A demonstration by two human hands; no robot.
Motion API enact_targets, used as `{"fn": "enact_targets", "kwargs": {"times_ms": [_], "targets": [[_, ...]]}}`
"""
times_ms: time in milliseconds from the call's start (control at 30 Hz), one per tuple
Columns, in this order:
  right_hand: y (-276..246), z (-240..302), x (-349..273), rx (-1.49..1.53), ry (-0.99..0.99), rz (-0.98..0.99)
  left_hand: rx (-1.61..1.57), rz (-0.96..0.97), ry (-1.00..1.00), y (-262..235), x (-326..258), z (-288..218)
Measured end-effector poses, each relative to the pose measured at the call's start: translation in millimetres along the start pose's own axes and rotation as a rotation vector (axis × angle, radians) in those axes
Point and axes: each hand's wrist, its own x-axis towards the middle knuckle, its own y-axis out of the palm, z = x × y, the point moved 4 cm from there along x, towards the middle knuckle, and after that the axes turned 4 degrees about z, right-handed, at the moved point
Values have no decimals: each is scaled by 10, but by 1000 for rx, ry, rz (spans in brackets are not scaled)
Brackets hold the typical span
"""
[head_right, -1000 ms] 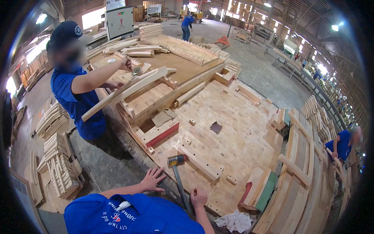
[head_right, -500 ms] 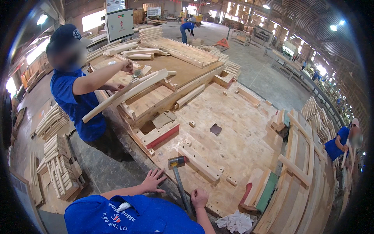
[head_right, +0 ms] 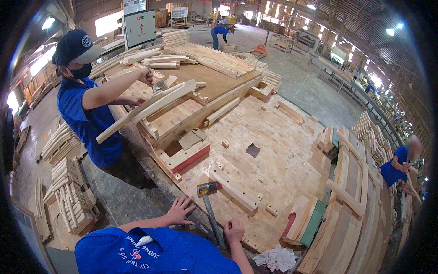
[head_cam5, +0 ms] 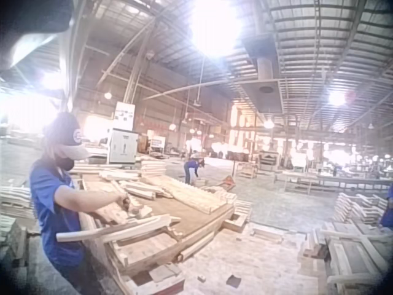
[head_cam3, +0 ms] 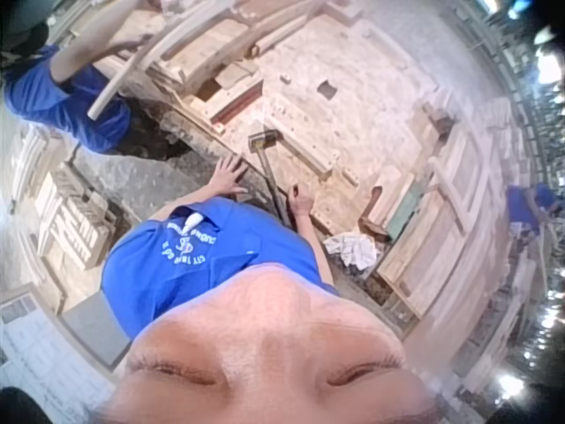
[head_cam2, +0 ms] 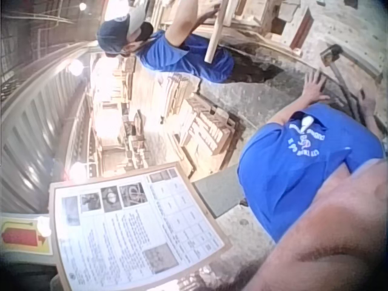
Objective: The person assembles wooden chair frames on a workbench in a factory. They align legs and rails, use a rubber mallet to tap joints together, and hand off completed frames to a coworker.
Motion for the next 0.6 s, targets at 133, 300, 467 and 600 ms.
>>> {"fn": "enact_targets", "kwargs": {"times_ms": [133, 300, 467, 600], "targets": [[-8, 5, 1, 12, 0, 0, 5, 11, 0, 0, 0, 1], [-11, 12, 7, 20, 5, -7, -1, 7, 2, -9, 0, 4], [-13, 17, 7, -2, 4, 3, -2, 6, 1, -13, 3, 2], [-13, 20, 9, 0, 5, -1, -17, 0, 3, -14, 1, 6]]}}
